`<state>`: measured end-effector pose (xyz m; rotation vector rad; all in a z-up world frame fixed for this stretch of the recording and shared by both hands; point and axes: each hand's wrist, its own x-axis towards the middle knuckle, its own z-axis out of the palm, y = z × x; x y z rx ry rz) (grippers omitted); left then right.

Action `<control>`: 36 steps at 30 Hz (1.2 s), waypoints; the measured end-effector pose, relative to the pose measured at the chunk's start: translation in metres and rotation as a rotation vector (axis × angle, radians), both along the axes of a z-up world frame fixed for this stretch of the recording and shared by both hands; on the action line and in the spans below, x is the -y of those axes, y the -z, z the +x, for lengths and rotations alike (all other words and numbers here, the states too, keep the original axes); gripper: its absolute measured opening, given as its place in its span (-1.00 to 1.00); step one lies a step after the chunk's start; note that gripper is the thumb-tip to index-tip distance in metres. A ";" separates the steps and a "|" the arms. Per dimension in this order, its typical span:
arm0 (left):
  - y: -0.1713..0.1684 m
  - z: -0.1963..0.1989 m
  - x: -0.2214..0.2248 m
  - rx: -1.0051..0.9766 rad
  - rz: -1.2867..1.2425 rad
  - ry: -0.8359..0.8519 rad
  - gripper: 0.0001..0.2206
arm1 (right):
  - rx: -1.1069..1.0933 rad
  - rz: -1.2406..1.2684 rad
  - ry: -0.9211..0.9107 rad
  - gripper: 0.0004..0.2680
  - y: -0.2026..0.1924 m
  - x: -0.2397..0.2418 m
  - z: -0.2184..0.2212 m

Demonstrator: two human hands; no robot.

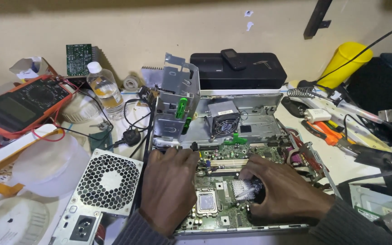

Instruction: The person is disassembling a desktop computer, specifically removing the motherboard from the chassis by unscrewing it and disconnecting internal cables.

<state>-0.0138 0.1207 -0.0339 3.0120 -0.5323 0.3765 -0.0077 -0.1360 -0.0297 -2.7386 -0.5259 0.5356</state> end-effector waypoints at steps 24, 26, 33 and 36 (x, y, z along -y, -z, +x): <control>-0.028 0.003 -0.010 -0.129 -0.444 -0.375 -0.73 | 0.018 0.040 -0.015 -0.51 0.002 0.002 0.001; -0.023 0.004 -0.012 -0.118 -0.466 -0.359 -0.75 | 0.006 0.047 -0.013 -0.51 0.002 0.001 0.001; -0.029 0.004 -0.004 -0.149 -0.471 -0.388 -0.78 | 0.010 0.068 -0.023 -0.51 0.007 0.002 0.002; -0.026 0.006 0.001 -0.120 -0.306 -0.237 -0.60 | 0.003 0.050 -0.027 -0.48 0.006 0.001 0.002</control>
